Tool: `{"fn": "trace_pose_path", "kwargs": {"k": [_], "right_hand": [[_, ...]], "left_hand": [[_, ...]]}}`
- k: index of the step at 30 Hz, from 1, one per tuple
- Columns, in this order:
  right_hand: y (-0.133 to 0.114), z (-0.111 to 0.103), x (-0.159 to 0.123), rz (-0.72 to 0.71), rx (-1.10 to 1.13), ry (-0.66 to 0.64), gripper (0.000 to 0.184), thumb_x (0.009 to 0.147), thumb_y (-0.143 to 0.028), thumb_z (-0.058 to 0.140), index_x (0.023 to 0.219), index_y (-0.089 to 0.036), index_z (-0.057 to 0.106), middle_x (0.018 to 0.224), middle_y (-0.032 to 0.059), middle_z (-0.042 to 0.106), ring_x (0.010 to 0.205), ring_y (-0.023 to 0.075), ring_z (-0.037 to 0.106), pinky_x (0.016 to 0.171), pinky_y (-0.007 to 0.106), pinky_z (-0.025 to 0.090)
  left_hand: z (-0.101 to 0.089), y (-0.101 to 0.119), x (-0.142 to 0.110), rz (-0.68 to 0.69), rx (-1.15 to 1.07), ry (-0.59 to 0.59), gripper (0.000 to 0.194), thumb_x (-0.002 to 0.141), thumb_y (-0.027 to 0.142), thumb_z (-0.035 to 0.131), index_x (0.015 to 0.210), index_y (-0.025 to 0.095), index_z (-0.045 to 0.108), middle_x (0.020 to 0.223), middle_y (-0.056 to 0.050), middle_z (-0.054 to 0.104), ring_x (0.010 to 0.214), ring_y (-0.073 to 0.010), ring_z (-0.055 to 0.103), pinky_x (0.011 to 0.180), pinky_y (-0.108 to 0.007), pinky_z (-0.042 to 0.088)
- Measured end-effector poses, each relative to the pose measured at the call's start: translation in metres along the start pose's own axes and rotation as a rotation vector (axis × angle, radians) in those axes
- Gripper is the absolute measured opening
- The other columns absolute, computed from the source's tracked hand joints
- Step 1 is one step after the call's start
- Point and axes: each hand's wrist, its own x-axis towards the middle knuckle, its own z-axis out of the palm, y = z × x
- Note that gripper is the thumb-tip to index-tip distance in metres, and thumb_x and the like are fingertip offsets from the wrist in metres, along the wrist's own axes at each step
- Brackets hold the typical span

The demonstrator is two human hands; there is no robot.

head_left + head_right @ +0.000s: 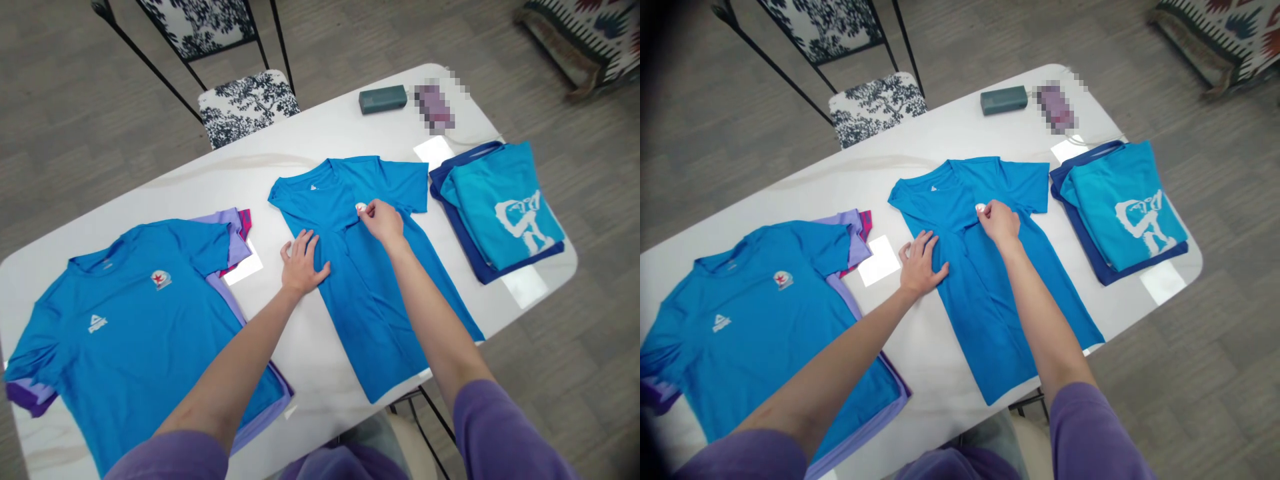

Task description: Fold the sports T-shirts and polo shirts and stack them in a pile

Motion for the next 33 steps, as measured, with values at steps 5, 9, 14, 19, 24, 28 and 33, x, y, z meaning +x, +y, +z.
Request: {"fn": "trace_pose_path", "kwargs": {"k": [5,9,14,19,24,28,33], "right_hand": [[0.062,-0.035,-0.089,-0.049,0.063,0.207,0.04,0.106,-0.058,0.056,0.123,-0.024,0.067,0.117,0.0117,0.079,0.101,0.0289,0.072,0.098,0.045,0.05],[0.173,-0.066,-0.19,0.157,0.079,0.343,0.039,0.101,-0.061,0.057,0.116,-0.026,0.069,0.108,0.0127,0.078,0.09,0.0315,0.071,0.094,0.05,0.052],[0.29,-0.088,-0.286,0.29,0.044,0.299,0.038,0.095,-0.066,0.065,0.115,-0.034,0.071,0.109,0.015,0.078,0.088,0.0384,0.072,0.085,0.061,0.052],[0.329,-0.097,-0.323,0.266,0.072,0.218,0.033,0.095,-0.065,0.069,0.115,-0.039,0.071,0.109,0.0114,0.08,0.088,0.0399,0.075,0.081,0.064,0.054],[0.335,-0.097,-0.335,0.247,0.134,0.227,0.024,0.1,-0.056,0.068,0.117,-0.039,0.073,0.109,0.0078,0.081,0.092,0.0363,0.078,0.077,0.057,0.057],[0.35,-0.094,-0.339,0.336,0.17,0.348,0.028,0.099,-0.057,0.069,0.117,-0.036,0.071,0.096,0.0061,0.08,0.076,0.0321,0.075,0.068,0.05,0.056],[0.355,-0.094,-0.343,0.337,0.196,0.308,0.015,0.102,-0.052,0.066,0.104,-0.038,0.072,0.099,0.005,0.08,0.084,0.0333,0.076,0.071,0.052,0.055]], "left_hand": [[0.004,0.003,0.001,0.016,0.036,0.009,0.079,0.099,0.057,0.06,0.169,0.025,0.043,0.177,-0.017,0.042,0.17,-0.0389,0.031,0.136,-0.064,0.017],[0.01,-0.005,-0.002,-0.043,-0.006,0.107,0.08,0.093,0.06,0.062,0.163,0.024,0.046,0.173,-0.021,0.04,0.166,-0.0425,0.034,0.133,-0.063,0.027],[0.003,0.029,0.047,-0.311,-0.064,0.51,0.057,0.096,0.055,0.055,0.139,0.018,0.055,0.139,-0.023,0.057,0.136,-0.0392,0.057,0.117,-0.059,0.048],[0.018,0.176,0.194,-0.047,-0.243,0.133,0.032,0.102,0.049,0.056,0.121,0.024,0.065,0.103,-0.006,0.074,0.095,-0.0237,0.071,0.094,-0.039,0.057],[0.08,0.294,0.315,-0.126,-0.057,-0.073,0.023,0.092,0.04,0.067,0.107,0.023,0.071,0.108,-0.009,0.08,0.104,-0.0289,0.074,0.096,-0.041,0.056],[0.12,0.32,0.351,-0.223,0.126,-0.131,0.036,0.085,0.049,0.074,0.107,0.02,0.073,0.12,-0.018,0.078,0.119,-0.0402,0.071,0.104,-0.052,0.055],[0.136,0.326,0.365,-0.221,0.225,-0.146,0.043,0.083,0.049,0.072,0.11,0.016,0.074,0.124,-0.021,0.075,0.129,-0.0427,0.066,0.113,-0.057,0.053]]}}
